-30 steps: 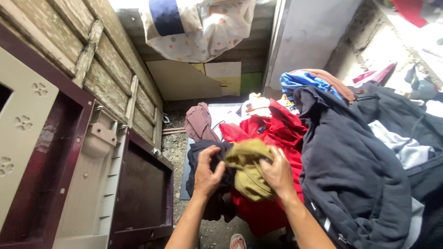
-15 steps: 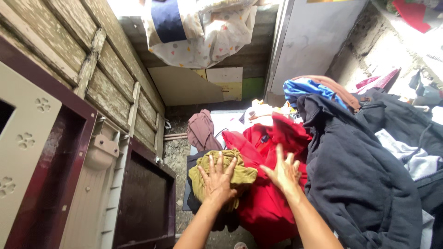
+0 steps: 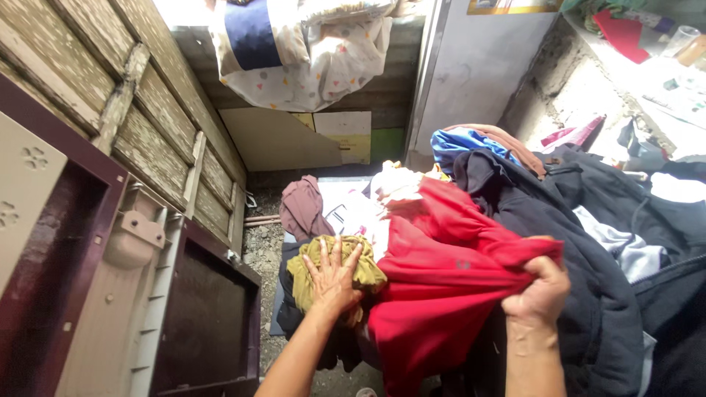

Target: The person picks up various garments from a pile, folds them, places them on hangers, and hangs them in a wardrobe. The person handles a dark shirt, a red polo, a light-colored top, and a dark hoodie, placing each on a hanger and into the closet.

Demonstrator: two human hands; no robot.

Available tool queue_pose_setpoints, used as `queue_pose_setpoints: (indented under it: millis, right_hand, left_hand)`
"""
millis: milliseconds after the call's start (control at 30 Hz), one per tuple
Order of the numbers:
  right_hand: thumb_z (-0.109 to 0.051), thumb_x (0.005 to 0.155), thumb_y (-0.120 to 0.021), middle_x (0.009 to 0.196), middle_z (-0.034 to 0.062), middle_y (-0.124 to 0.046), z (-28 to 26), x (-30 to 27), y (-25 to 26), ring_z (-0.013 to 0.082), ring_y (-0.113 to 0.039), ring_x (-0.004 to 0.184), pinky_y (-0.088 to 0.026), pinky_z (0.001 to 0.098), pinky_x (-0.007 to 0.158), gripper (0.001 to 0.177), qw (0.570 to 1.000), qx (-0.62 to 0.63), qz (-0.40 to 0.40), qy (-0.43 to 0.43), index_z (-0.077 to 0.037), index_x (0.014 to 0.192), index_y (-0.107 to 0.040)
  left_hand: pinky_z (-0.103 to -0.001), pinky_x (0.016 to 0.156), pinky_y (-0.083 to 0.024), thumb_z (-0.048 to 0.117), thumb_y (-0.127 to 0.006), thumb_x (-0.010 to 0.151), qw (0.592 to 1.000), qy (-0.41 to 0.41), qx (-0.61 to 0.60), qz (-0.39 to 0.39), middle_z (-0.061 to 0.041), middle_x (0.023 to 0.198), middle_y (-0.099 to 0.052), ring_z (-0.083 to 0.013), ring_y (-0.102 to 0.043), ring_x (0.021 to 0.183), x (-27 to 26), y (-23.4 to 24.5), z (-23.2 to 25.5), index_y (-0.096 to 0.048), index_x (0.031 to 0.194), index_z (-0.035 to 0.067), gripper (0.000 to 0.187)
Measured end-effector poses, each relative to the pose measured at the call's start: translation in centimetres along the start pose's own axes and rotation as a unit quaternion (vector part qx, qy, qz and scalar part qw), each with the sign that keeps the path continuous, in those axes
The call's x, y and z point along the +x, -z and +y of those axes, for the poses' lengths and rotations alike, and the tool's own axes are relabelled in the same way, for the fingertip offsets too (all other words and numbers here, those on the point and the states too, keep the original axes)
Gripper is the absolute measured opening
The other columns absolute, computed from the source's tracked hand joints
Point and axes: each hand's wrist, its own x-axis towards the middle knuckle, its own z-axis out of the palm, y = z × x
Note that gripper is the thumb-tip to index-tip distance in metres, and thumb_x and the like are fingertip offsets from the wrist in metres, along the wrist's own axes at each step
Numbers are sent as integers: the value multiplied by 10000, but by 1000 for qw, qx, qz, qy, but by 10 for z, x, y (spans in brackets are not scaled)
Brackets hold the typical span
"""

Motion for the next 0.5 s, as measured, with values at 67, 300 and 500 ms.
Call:
queue_pose_setpoints:
  millis: [67, 300, 500]
  right_hand:
    - [-1, 728, -510, 923, 48, -698, -12, -6, -4, 210, -703, 851, -596, 368, 845, 321, 1000, 2, -4, -14, -59, 999, -672]
    - [-145, 951, -566, 963, 101, -715, -21, -21, -15, 208, -647, 896, -502, 354, 882, 345, 940, -227, -252, -37, -47, 1277, -620]
    - [-268, 787, -644, 1481, 100, -503, -6, -56, 10, 307, -427, 1392, -309, 609, 1119, 617, 448, -858, -150, 204, -276, 1398, -552]
  left_hand:
    - [-761, 1101, 92, 489, -902, 610, 1000, 5, 4, -18, -195, 1685, -3, -475, 74, 1541, -2, 10, 11, -219, 1591, 359, 1202]
    - [-701, 1162, 24, 679, -884, 510, 956, -151, -252, -6, -208, 1667, -92, -376, -122, 1533, -13, 23, 124, -141, 1578, 158, 1402]
    - [-429, 1105, -495, 331, -673, 831, 888, -29, -450, 95, -178, 1375, -675, -333, -641, 1302, -13, -48, 178, -597, 1453, 157, 650]
